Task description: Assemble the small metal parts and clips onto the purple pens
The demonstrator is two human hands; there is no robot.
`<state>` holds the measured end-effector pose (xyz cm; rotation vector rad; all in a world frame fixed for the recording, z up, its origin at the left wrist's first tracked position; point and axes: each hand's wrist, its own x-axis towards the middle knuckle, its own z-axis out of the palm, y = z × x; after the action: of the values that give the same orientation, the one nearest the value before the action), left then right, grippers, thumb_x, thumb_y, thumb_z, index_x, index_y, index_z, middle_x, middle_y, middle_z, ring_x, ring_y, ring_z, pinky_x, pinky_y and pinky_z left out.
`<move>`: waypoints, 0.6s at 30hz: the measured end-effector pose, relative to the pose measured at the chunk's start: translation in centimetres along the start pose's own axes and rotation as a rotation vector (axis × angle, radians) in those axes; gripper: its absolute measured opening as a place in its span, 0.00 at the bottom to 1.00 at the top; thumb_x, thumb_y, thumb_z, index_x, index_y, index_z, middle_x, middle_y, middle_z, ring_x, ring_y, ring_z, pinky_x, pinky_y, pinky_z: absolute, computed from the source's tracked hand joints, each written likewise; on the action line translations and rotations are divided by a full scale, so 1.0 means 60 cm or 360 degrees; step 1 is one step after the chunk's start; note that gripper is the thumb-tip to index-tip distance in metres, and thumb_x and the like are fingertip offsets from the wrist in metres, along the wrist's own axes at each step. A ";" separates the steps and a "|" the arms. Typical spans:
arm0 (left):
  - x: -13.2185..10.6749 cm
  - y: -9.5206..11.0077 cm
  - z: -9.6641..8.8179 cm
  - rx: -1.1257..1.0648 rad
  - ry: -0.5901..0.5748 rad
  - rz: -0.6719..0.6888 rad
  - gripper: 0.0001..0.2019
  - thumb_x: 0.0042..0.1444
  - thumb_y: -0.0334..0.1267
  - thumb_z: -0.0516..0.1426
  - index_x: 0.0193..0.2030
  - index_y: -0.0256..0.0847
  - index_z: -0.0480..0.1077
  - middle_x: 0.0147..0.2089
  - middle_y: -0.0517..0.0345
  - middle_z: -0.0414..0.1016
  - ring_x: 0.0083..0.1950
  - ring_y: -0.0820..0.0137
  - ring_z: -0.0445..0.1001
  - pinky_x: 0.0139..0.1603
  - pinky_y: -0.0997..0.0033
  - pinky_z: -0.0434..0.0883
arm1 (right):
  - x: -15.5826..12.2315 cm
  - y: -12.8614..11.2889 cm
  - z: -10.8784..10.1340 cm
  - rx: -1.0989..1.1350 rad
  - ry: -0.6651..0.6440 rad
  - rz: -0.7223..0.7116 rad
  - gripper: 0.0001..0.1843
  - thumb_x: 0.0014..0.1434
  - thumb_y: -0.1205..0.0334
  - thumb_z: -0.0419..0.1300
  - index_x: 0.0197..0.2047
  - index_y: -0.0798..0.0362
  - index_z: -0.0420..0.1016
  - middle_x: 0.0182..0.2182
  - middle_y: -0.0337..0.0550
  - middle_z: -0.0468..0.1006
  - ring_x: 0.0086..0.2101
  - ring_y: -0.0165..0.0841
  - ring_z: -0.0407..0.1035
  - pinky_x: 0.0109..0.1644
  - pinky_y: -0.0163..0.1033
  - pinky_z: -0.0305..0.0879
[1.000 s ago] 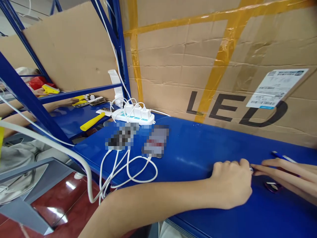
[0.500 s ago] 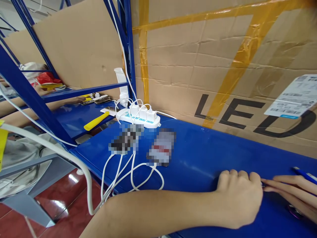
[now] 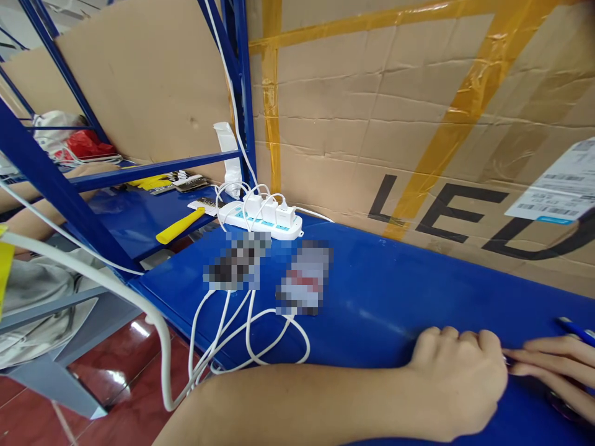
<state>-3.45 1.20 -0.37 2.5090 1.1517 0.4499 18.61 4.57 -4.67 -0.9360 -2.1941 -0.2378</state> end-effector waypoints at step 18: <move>0.001 0.000 -0.002 0.0014 0.0284 0.0124 0.09 0.62 0.31 0.44 0.45 0.35 0.61 0.41 0.54 0.73 0.42 0.66 0.72 0.42 0.67 0.69 | 0.069 -0.059 -0.036 0.0876 -0.0597 0.0758 0.18 0.55 0.50 0.59 0.22 0.53 0.74 0.21 0.46 0.69 0.15 0.26 0.62 0.18 0.29 0.62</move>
<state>-3.45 1.30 -0.29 2.5703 1.1231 0.7031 15.41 3.38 0.11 -1.1982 -2.0974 0.7810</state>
